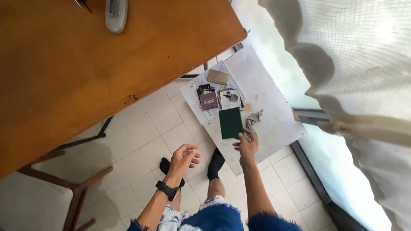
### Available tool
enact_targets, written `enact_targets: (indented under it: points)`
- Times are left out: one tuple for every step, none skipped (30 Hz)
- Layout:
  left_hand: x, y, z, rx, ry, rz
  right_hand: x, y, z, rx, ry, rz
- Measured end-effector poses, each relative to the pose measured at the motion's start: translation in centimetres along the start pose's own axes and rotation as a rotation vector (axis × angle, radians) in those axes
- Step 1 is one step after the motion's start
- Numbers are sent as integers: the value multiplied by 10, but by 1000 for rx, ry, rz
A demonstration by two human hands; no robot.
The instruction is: Organizing various items on a desk including books and greeting cards, followed by cleaning a desk lamp with a cloth.
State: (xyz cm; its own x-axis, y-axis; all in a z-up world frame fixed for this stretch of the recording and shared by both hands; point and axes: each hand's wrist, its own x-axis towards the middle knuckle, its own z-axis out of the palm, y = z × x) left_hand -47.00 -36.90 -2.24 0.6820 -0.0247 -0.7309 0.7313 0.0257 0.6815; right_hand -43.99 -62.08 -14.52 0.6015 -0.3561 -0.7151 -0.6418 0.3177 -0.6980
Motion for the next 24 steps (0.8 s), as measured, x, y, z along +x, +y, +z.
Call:
enact_targets:
  points:
    - [5, -2, 5, -5, 15, -7, 24, 4, 3, -8, -12, 10]
    - [10, -3, 9, 14, 32, 3, 47, 9, 7, 16, -12, 15]
    - [14, -4, 12, 33, 48, 13, 68, 15, 12, 40, -11, 21]
    - [16, 0, 15, 32, 59, 7, 82, 14, 18, 36, -19, 30]
    - [16, 3, 18, 39, 71, 1, 94, 13, 24, 50, -22, 35]
    - [18, 7, 23, 46, 76, -5, 108, 12, 28, 65, -20, 37]
    - [23, 8, 23, 43, 81, -10, 117, 11, 33, 61, -22, 42]
    - [25, 7, 24, 35, 91, -26, 125, 11, 36, 59, -12, 47]
    - [25, 7, 25, 26, 101, -43, 131, 11, 40, 56, -1, 52]
    - [27, 6, 25, 23, 102, -43, 140, 15, 41, 52, -2, 52]
    - [28, 6, 25, 24, 104, -41, 146, 18, 42, 38, 5, 54]
    - [27, 6, 25, 25, 107, -38, 152, 21, 44, 24, 12, 56]
    - [26, 9, 25, 21, 108, -39, 151, 20, 44, 20, 10, 56]
    - [25, 12, 25, 31, 113, -59, 151, 18, 45, -13, 13, 67]
    - [22, 15, 25, 41, 118, -79, 149, 17, 47, -46, 16, 78]
    - [23, 11, 23, 34, 120, -74, 149, 18, 47, -51, 12, 73]
    - [22, 7, 21, 10, 123, -73, 148, 19, 47, -83, 5, 75]
    - [21, 4, 19, -15, 127, -70, 147, 19, 48, -116, -4, 76]
    - [21, 1, 17, -23, 130, -65, 145, 22, 47, -121, -9, 69]
    - [20, -2, 14, -20, 126, -60, 142, 25, 46, -198, 0, 8]
    - [19, -5, 12, -16, 122, -56, 138, 28, 45, -275, 9, -54]
    - [14, -2, 10, -25, 122, -48, 129, 28, 43, -279, 6, -65]
    - [7, 1, 7, -13, 123, -27, 118, 29, 42, -403, 22, -190]
    - [3, 5, 4, -3, 123, 2, 111, 26, 43, -525, 39, -323]
